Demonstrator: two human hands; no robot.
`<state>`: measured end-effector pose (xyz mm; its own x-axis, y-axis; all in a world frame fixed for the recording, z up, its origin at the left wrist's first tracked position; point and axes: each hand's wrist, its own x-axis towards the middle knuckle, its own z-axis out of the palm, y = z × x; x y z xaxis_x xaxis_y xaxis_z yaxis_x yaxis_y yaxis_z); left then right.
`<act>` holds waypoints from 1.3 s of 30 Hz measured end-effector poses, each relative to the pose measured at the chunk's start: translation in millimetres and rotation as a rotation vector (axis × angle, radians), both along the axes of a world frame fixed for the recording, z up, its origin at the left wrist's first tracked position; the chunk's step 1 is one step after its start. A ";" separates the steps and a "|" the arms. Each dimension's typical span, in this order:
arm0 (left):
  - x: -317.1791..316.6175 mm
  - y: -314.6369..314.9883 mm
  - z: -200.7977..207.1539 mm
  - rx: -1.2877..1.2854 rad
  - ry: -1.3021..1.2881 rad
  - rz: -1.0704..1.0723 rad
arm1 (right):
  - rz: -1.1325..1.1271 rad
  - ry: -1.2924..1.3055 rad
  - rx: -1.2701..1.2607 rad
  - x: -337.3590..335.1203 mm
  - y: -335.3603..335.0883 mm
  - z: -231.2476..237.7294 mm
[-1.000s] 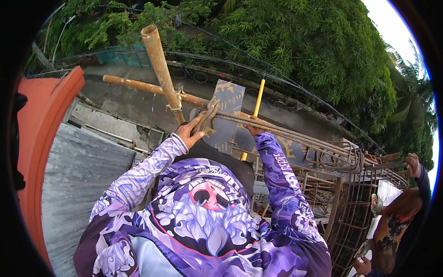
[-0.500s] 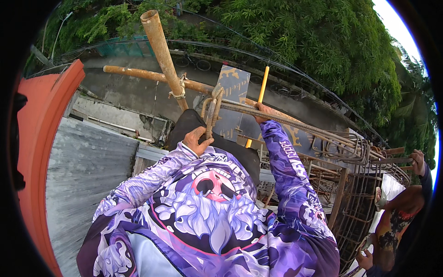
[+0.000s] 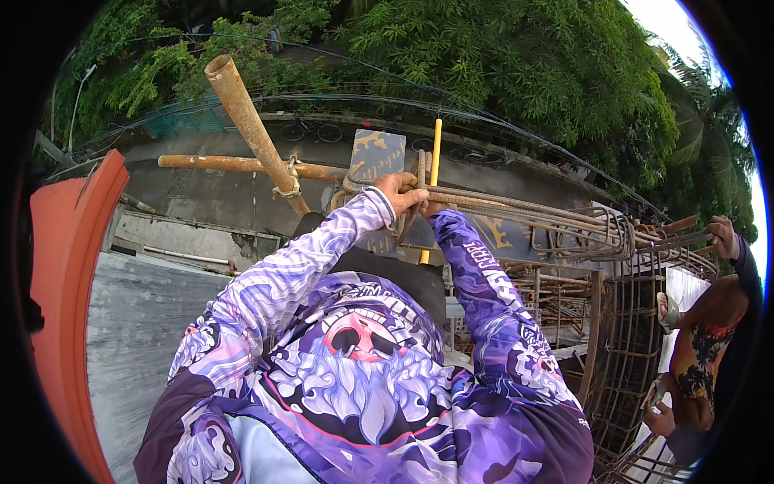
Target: The person assembles a cylindrical rebar cage by bending and tying steel bars together using a wire tie tool. They repeatedly bend bars into loops and secure them to the cage structure while working on a construction site.
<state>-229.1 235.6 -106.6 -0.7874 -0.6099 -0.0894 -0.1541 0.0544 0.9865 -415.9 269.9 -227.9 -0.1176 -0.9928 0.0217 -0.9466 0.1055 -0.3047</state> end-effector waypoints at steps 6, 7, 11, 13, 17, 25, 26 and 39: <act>4.9 -24.8 24.8 0.531 0.245 0.064 | 0.061 0.050 -0.089 -4.8 1.9 -22.6; 4.7 -28.9 29.6 0.512 0.218 0.060 | 0.063 0.061 -0.100 -6.9 3.7 -26.9; 7.0 -40.2 29.1 0.481 0.139 0.049 | 0.047 -0.044 0.253 4.0 17.1 -2.6; 4.7 -35.9 26.8 0.492 0.096 0.062 | -0.013 -0.107 0.187 0.6 26.7 -1.6; -0.2 -29.4 20.8 0.454 0.022 0.032 | -0.305 -0.249 0.315 0.5 67.9 51.2; -2.8 4.4 18.3 -0.184 -0.132 -0.182 | -0.480 -1.298 -0.105 29.6 23.1 172.5; 6.4 12.2 28.8 -0.454 -0.094 -0.198 | -0.388 -1.103 -0.088 27.4 13.2 165.9; -1.8 -30.7 -221.9 1.246 0.174 0.887 | -0.613 -1.026 -0.364 52.8 13.2 125.3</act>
